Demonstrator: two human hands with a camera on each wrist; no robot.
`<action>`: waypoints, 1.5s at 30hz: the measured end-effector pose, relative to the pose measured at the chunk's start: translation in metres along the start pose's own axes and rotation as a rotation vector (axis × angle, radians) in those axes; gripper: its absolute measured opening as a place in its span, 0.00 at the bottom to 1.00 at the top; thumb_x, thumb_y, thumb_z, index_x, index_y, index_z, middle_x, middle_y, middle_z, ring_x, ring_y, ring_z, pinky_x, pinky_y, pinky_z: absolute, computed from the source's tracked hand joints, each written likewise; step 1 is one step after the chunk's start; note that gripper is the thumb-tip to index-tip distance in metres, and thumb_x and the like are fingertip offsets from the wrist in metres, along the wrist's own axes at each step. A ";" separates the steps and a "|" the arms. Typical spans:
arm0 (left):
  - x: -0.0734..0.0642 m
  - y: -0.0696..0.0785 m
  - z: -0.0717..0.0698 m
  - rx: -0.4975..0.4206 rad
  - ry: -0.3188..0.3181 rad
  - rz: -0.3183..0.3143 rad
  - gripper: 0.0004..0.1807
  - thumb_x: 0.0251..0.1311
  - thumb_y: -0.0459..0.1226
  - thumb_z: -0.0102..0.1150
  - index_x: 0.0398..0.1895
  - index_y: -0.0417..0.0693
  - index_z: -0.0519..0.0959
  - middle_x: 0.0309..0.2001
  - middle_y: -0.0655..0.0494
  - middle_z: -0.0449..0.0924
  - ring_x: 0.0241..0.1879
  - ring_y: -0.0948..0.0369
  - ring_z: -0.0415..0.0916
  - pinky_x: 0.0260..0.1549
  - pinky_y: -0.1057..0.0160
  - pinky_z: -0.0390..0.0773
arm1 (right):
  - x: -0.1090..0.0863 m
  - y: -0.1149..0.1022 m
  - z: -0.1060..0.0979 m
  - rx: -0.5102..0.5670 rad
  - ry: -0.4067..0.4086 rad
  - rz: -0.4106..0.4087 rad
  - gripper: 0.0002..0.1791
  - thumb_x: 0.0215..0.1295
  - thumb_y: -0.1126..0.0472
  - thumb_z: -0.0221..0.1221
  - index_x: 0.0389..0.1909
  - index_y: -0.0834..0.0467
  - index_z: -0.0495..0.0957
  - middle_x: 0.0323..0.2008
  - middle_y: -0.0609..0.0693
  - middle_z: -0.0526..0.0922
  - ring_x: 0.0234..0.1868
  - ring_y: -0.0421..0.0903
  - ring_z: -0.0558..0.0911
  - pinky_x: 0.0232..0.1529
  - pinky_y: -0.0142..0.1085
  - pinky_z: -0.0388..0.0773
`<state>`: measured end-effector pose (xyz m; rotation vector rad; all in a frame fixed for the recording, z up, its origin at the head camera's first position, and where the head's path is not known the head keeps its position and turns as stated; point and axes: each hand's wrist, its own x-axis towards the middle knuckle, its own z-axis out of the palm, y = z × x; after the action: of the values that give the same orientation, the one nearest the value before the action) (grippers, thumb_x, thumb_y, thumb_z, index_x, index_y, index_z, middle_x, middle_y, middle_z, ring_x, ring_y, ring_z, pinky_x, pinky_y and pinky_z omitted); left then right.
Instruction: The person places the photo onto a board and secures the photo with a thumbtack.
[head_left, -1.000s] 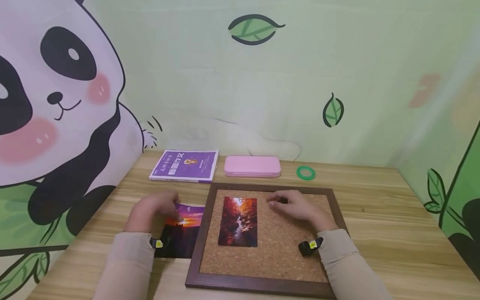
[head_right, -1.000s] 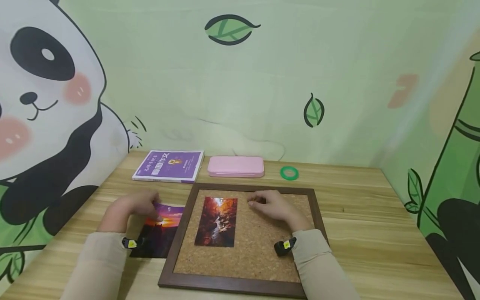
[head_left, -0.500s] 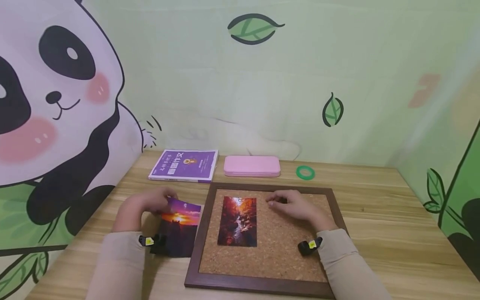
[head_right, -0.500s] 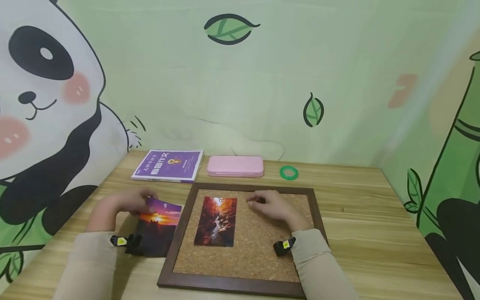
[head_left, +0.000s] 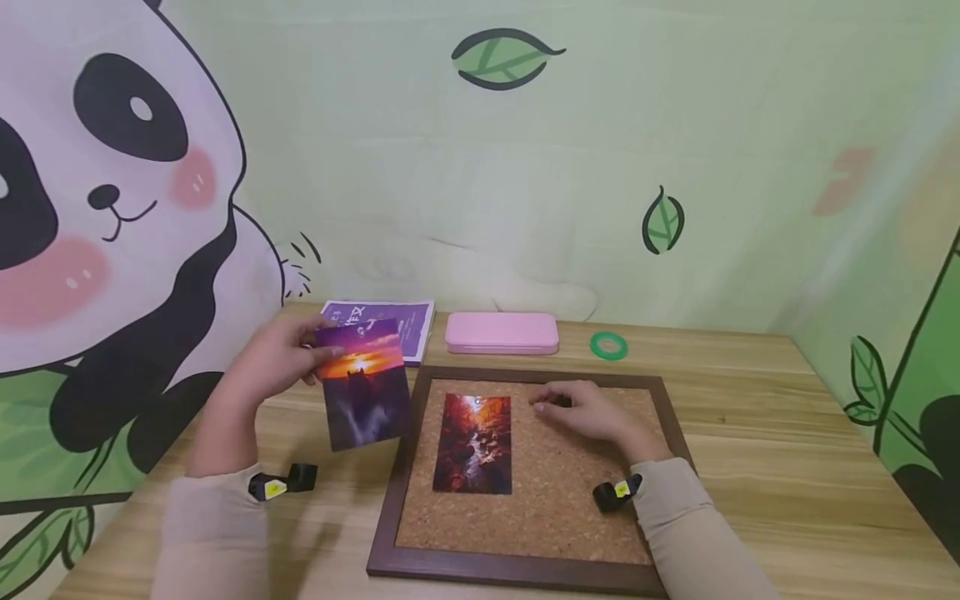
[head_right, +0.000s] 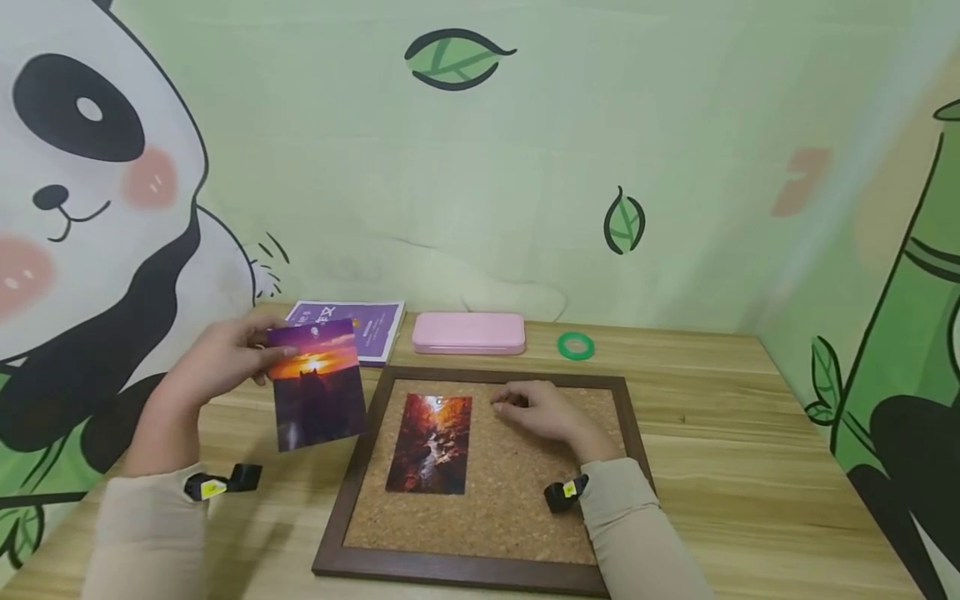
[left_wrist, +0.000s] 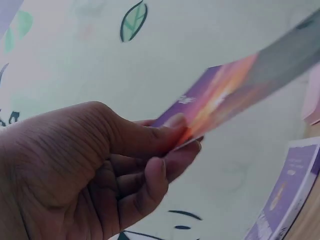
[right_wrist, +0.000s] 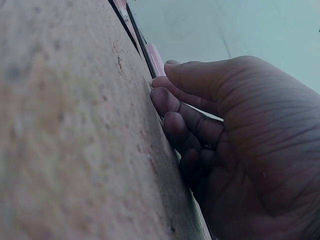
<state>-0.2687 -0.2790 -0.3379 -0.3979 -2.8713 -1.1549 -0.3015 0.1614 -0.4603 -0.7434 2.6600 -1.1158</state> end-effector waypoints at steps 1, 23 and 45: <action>0.002 0.001 0.002 -0.009 0.007 0.004 0.21 0.65 0.32 0.64 0.58 0.31 0.75 0.39 0.36 0.83 0.23 0.54 0.79 0.24 0.59 0.81 | 0.000 0.000 0.000 0.000 0.002 0.000 0.13 0.73 0.53 0.59 0.52 0.50 0.84 0.40 0.40 0.84 0.46 0.42 0.80 0.54 0.48 0.73; 0.057 0.051 0.114 -0.364 -0.145 -0.007 0.21 0.64 0.34 0.65 0.59 0.40 0.75 0.41 0.41 0.84 0.29 0.49 0.82 0.33 0.45 0.83 | -0.058 0.030 -0.088 -0.038 0.329 0.039 0.22 0.76 0.49 0.54 0.56 0.62 0.80 0.50 0.58 0.85 0.51 0.57 0.81 0.48 0.51 0.78; 0.077 0.068 0.224 -0.151 -0.222 0.230 0.23 0.67 0.34 0.62 0.65 0.42 0.73 0.44 0.50 0.81 0.37 0.60 0.80 0.32 0.63 0.80 | -0.163 0.144 -0.116 -0.158 0.499 0.255 0.24 0.74 0.49 0.58 0.60 0.62 0.78 0.51 0.61 0.82 0.42 0.26 0.71 0.41 0.30 0.69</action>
<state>-0.3098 -0.0610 -0.4455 -0.8894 -2.8220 -1.3642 -0.2543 0.4017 -0.4859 -0.1392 3.1636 -1.1505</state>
